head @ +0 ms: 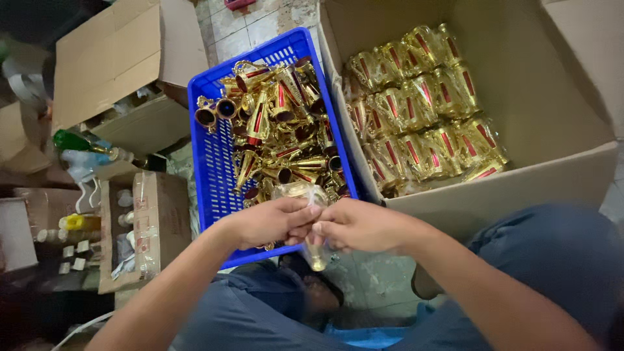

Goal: The person sits on the floor and repeatedly picks up small gold trophies from a blue basket, wraps each one individually in a clear plastic bag, and places the wrapped trophy into a cardboard box.

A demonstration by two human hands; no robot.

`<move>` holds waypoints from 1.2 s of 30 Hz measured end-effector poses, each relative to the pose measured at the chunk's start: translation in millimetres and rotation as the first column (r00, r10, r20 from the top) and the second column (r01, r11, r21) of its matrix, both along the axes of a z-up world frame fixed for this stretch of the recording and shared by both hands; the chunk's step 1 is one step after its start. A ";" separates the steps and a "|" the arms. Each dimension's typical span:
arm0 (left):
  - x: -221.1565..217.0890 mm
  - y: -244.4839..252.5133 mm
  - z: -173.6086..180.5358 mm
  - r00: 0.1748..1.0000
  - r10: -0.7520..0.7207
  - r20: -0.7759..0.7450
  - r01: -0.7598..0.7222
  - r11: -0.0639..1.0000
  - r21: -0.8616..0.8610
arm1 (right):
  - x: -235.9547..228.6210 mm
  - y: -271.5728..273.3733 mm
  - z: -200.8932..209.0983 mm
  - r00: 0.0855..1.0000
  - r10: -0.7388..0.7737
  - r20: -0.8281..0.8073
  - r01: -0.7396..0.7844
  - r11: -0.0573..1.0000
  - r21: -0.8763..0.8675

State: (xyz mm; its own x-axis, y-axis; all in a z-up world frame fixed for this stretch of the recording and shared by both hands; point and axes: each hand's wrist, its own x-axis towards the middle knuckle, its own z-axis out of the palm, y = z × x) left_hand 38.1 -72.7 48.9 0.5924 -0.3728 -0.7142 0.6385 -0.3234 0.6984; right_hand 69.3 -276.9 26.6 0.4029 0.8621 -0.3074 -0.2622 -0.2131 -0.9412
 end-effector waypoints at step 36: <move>-35.2 -2.5 -72.8 0.734 0.449 0.509 -0.490 0.870 -0.061 | -13.4 30.3 -81.8 0.269 -0.212 0.939 0.442 0.894 0.075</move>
